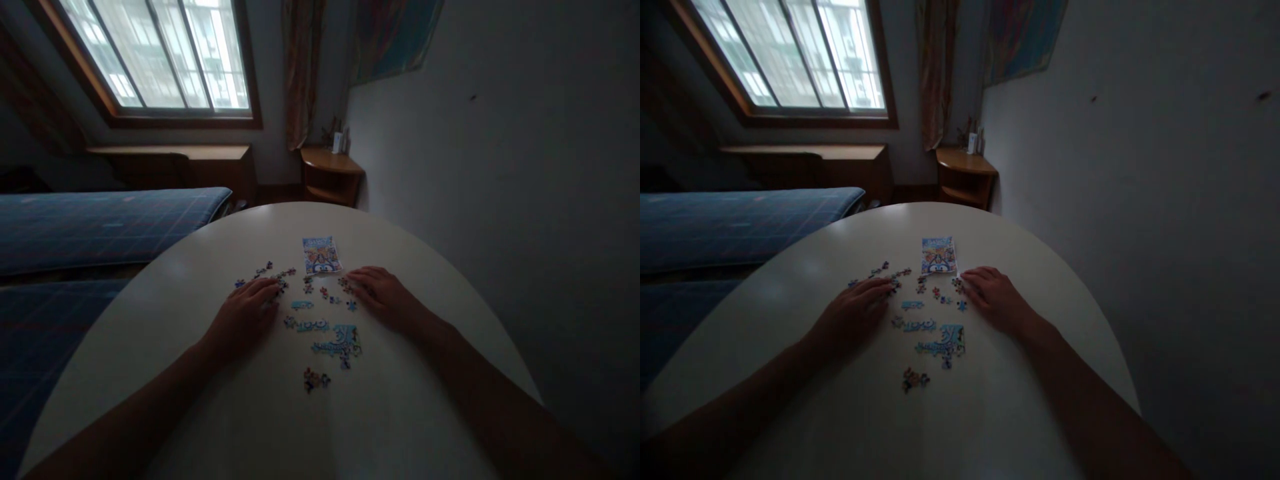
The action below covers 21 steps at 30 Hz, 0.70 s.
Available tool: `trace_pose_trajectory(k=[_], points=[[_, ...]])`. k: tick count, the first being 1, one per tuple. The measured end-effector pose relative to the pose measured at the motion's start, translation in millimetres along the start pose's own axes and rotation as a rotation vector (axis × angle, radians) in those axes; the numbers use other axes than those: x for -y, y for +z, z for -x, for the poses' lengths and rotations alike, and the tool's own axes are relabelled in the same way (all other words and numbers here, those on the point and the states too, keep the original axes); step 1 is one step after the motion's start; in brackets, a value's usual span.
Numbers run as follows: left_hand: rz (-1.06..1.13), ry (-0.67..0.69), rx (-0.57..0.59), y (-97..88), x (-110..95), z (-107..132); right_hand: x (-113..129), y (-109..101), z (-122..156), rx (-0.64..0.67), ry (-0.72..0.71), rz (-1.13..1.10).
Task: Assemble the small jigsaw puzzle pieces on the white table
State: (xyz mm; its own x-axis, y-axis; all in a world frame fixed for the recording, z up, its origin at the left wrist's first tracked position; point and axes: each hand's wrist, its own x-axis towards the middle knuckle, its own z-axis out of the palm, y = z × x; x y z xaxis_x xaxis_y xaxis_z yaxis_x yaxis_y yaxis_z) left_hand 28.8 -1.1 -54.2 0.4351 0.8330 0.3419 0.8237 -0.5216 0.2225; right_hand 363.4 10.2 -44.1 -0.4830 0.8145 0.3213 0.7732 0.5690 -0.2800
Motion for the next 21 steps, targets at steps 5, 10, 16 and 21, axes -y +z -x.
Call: trace_pose_trajectory(k=[5,10,16,21], points=[[-0.021,0.0,0.019,1.9,5.8,-0.9,-13.5,-3.2,3.8,-0.063,0.138,0.043],[-0.023,-0.004,0.041,0.1,6.2,-1.8,-9.4,-4.3,3.9,-0.023,0.169,0.041],[-0.016,-0.039,0.001,-4.6,4.7,-3.4,-7.2,-2.4,3.3,-0.019,0.173,0.035],[-0.043,-0.091,-0.033,-3.7,9.0,-4.0,-5.6,-3.2,3.3,-0.032,0.166,0.008]])
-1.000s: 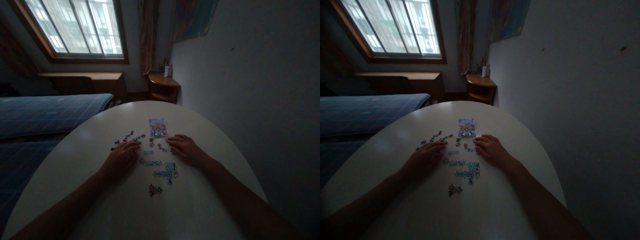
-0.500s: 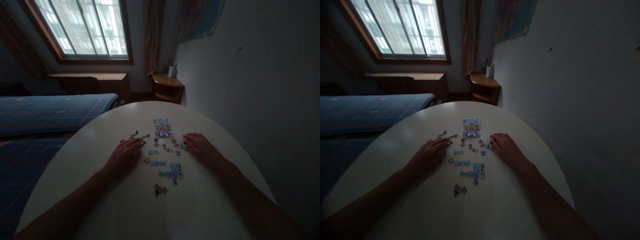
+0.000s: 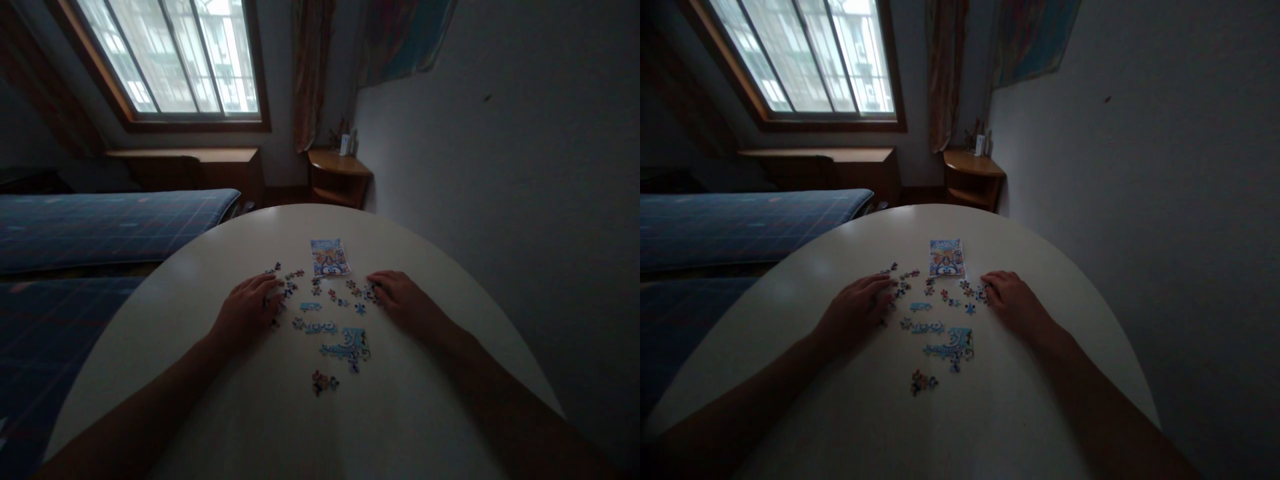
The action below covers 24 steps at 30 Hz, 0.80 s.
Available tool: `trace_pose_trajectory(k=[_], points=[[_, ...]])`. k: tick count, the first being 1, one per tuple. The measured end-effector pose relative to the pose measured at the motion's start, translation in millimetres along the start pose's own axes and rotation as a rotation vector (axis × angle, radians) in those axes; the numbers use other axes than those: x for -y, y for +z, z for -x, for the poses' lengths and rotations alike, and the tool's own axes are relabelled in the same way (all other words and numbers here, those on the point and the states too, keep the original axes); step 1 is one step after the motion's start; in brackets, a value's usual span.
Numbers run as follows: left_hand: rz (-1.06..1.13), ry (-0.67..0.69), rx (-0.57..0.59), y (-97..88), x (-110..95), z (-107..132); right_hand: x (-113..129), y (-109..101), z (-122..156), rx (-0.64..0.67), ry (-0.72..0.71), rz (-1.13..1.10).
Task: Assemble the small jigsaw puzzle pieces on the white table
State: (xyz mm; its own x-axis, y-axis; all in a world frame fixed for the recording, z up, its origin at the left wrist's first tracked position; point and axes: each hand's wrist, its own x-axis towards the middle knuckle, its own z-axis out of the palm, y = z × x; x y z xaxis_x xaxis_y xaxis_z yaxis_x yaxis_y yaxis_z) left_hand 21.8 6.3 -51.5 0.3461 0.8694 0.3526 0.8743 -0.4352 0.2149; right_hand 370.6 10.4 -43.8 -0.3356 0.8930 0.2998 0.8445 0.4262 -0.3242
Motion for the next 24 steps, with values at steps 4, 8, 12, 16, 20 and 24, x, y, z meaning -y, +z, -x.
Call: trace_pose_trajectory(k=[4,8,12,16,20,24], points=[[0.004,0.002,-0.023,1.8,2.3,-1.3,3.2,-1.1,-0.5,0.01,0.007,0.011],[0.038,0.085,0.014,3.7,2.9,-3.1,4.3,-0.4,-0.7,0.011,0.013,0.002],[0.03,0.118,0.034,6.7,1.9,-4.3,5.0,0.0,-0.7,-0.003,0.002,-0.011],[0.043,0.13,0.048,9.0,0.7,-4.6,6.0,-0.3,-1.0,-0.013,-0.001,-0.003],[0.043,0.135,0.054,8.4,1.3,-4.4,7.0,-1.1,-1.3,0.006,0.007,0.003],[0.027,0.084,0.024,6.0,3.8,-4.8,6.8,-1.3,-1.0,0.006,0.003,-0.008]])
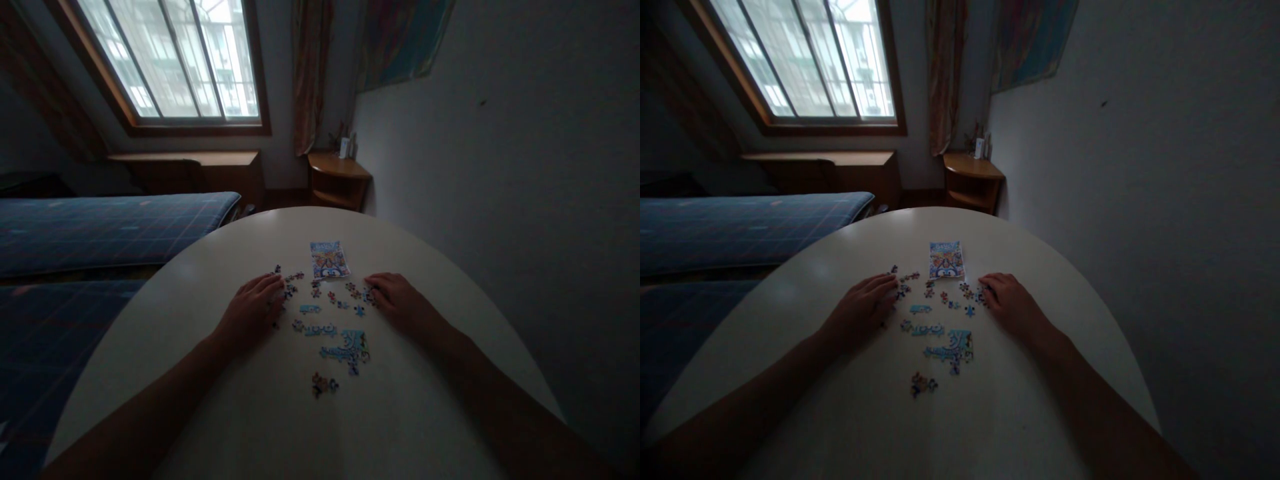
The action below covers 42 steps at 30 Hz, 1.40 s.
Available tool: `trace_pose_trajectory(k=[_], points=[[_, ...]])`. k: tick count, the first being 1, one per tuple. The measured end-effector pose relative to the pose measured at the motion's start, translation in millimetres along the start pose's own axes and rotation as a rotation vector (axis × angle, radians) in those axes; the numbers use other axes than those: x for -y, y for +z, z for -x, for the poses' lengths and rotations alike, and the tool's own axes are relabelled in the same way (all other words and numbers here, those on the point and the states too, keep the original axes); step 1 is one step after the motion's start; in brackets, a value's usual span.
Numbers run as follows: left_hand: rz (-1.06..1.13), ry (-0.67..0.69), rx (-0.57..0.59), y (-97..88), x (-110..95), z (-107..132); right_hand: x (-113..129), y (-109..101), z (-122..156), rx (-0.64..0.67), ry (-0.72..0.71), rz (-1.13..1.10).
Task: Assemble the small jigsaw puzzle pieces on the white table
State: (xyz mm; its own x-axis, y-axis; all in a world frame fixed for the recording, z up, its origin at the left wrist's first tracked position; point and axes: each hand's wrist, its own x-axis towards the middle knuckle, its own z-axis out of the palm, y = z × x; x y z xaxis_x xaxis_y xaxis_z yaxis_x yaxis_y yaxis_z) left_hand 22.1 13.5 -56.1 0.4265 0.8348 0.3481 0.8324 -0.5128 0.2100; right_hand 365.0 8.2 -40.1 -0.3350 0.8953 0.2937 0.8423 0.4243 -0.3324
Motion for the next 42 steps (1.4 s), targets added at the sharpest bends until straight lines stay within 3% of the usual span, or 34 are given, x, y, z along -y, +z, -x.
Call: trace_pose_trajectory(k=[9,18,24,35,42], points=[[-0.029,-0.193,-0.039,-0.2,4.9,-0.3,-1.2,0.6,0.0,0.006,0.009,0.0],[-0.026,-0.304,-0.105,-1.6,33.6,-8.3,-4.4,2.5,0.3,-0.004,0.006,0.009],[-0.026,-0.292,-0.025,-5.4,42.7,-21.1,-4.6,3.2,0.2,0.001,-0.002,0.012],[-0.015,-0.357,0.242,-26.6,59.9,-54.7,-6.3,4.5,0.8,0.0,0.0,0.02],[0.019,-0.371,0.354,-30.4,60.9,-68.3,-1.8,1.5,0.0,0.018,0.026,0.012]])
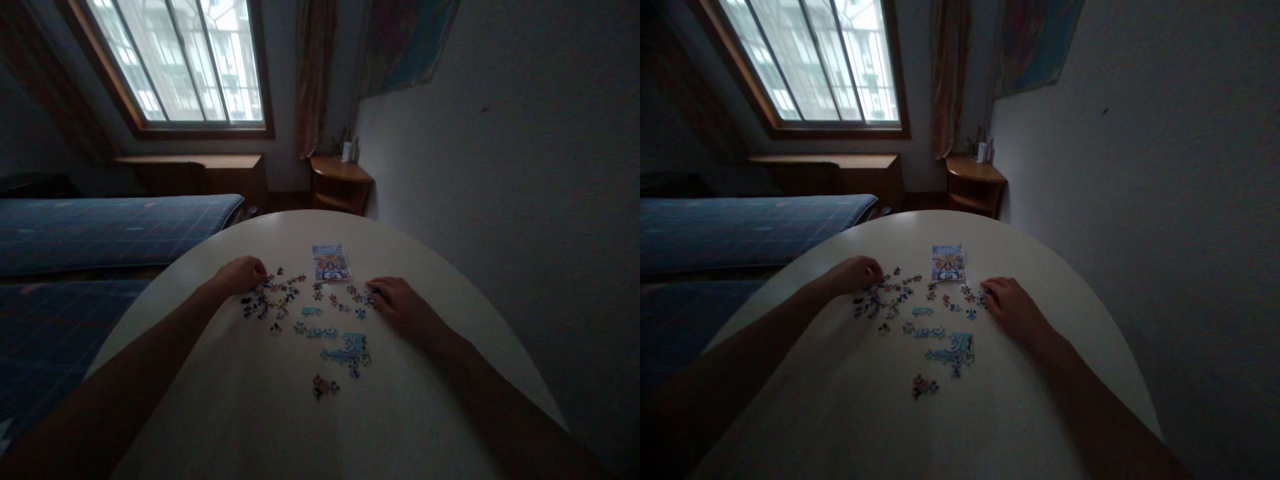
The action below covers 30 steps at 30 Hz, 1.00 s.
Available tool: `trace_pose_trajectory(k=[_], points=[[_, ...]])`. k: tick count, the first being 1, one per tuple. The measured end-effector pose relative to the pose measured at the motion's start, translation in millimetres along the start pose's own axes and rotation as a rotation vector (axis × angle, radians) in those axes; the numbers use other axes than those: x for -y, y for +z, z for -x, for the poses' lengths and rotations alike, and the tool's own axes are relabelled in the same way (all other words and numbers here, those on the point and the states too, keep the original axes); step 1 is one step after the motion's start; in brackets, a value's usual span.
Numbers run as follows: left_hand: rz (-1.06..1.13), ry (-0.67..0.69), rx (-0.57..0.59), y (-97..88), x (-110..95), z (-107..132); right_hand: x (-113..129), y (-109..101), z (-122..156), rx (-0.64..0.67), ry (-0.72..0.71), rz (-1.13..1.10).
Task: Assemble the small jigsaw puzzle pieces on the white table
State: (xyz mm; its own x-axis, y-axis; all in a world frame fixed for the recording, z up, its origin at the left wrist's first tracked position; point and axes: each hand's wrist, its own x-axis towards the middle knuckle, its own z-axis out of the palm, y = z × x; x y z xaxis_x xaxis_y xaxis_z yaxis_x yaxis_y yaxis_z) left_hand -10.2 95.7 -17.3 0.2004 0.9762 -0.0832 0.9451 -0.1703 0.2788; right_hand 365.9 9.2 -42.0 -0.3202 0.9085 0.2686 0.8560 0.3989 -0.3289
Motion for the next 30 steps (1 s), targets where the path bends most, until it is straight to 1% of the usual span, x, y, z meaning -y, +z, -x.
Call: trace_pose_trajectory(k=[7,13,16,19,22,25,27,29,30], points=[[0.047,0.023,-0.031,0.4,-0.6,0.1,-2.1,4.5,-0.8,-0.022,-0.011,-0.02],[0.174,0.04,-0.051,4.8,2.9,3.6,0.6,3.5,-0.3,-0.027,-0.002,-0.033],[0.235,0.024,-0.105,8.7,1.1,8.7,0.3,4.0,0.1,-0.035,-0.003,-0.038],[0.295,-0.014,-0.211,13.1,-5.2,18.3,-1.0,5.0,0.5,-0.036,-0.011,-0.029],[0.353,-0.006,-0.299,17.1,-15.4,33.5,-0.7,4.8,0.6,-0.036,-0.021,-0.024],[0.42,0.034,-0.336,21.1,-26.6,51.7,1.3,3.3,0.7,-0.038,-0.024,-0.029],[0.516,0.09,-0.36,23.9,-33.7,62.7,2.6,2.4,1.0,-0.04,-0.017,-0.031],[0.575,0.102,-0.383,26.2,-40.8,71.0,3.3,2.2,1.4,-0.04,-0.013,-0.031],[0.598,0.095,-0.371,27.0,-44.5,74.1,3.7,2.3,1.6,-0.041,-0.018,-0.032]])
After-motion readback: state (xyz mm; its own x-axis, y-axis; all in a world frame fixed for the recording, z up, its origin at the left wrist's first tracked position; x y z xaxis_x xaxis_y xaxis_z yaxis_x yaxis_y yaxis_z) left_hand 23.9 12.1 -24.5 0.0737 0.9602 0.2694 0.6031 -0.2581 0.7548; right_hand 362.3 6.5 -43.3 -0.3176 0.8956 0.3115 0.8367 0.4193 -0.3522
